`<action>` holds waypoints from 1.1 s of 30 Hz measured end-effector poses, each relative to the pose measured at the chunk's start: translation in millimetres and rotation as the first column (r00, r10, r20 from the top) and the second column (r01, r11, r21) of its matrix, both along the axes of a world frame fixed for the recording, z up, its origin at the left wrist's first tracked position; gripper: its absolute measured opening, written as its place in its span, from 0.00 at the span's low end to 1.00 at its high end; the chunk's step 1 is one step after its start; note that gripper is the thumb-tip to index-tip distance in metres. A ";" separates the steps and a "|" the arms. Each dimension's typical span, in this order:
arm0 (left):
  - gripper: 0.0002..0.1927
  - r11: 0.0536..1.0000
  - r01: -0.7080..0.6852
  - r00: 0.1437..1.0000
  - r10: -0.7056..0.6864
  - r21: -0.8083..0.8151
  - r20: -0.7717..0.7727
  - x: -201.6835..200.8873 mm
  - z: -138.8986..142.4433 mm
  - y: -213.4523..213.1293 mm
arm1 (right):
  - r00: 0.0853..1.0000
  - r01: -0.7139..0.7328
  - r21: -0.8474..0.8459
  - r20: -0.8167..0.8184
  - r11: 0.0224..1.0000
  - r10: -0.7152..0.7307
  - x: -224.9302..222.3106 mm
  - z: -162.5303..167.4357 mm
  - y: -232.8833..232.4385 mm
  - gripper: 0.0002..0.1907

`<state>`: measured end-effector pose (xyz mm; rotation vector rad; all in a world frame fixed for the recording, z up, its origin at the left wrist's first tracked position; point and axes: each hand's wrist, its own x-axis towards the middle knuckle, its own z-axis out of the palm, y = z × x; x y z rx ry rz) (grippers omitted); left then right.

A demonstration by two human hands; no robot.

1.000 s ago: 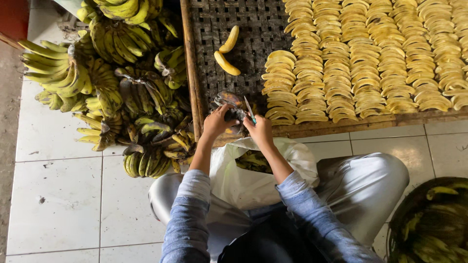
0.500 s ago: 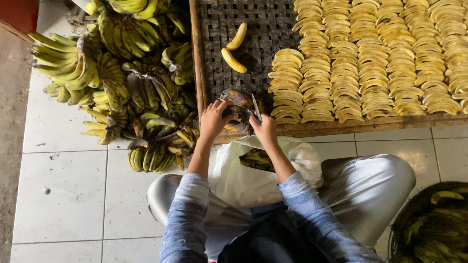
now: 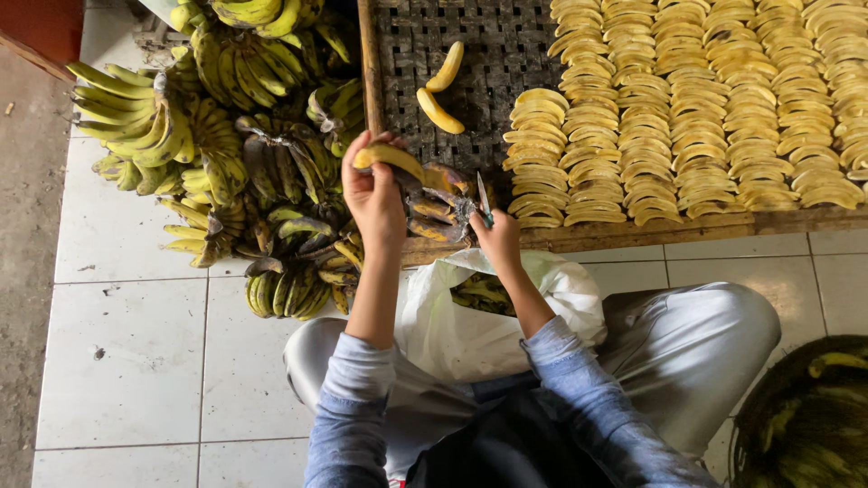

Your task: The person sits on the floor and peels bananas one at a time using a small knife, dropping the peels into a white sack and placing the peeled bananas onto a slatted wooden drying tray already covered with rows of peeled bananas. They take unpeeled bananas from a pile beside the tray.

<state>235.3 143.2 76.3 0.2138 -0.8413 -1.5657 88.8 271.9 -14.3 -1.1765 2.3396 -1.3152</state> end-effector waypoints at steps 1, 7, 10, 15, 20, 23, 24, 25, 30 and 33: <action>0.24 0.999 0.021 0.998 -0.020 0.028 -0.059 3.4 8.4 2.3 | 1.000 -0.009 -0.012 0.013 1.000 0.009 -0.8 1.1 0.0 0.22; 0.26 0.972 0.173 0.955 -0.126 0.161 -0.268 8.6 40.2 42.1 | 0.998 -0.057 -0.035 0.019 0.998 0.057 -3.8 2.0 6.0 0.22; 0.24 0.987 0.142 0.970 -0.124 0.072 -0.208 14.7 58.6 61.1 | 0.995 -0.061 0.014 0.074 0.998 0.059 -7.1 1.8 8.1 0.24; 0.26 0.995 0.021 0.981 -0.040 -0.102 -0.188 49.9 97.4 80.9 | 0.992 -0.091 0.166 -0.067 0.982 0.104 -8.1 20.9 9.8 0.31; 0.26 0.951 0.299 0.940 -0.279 0.082 -0.195 40.0 97.9 89.9 | 0.946 -0.219 -0.453 0.117 0.864 0.301 22.9 92.7 41.9 0.13; 0.26 0.891 0.381 0.919 -0.337 0.247 -0.203 19.7 79.1 96.2 | 0.927 -0.281 -0.461 0.098 0.842 0.363 32.7 133.0 54.4 0.11; 0.27 0.865 0.406 0.910 -0.353 0.296 -0.215 15.2 72.6 97.5 | 0.928 -0.309 -0.452 0.048 0.837 0.368 33.6 142.6 57.4 0.12; 0.27 0.853 0.413 0.908 -0.358 0.318 -0.218 12.2 66.5 97.6 | 0.942 -0.301 -0.381 0.026 0.874 0.336 34.2 149.9 60.5 0.12; 0.27 0.839 0.405 0.914 -0.371 0.363 -0.163 7.0 43.7 96.4 | 0.946 -0.325 -0.277 -0.081 0.904 0.315 32.8 150.2 71.6 0.12; 0.28 0.871 0.376 0.923 -0.380 0.314 -0.053 3.9 33.1 95.0 | 0.930 -0.358 -0.340 -0.213 0.870 0.299 31.3 130.3 72.6 0.06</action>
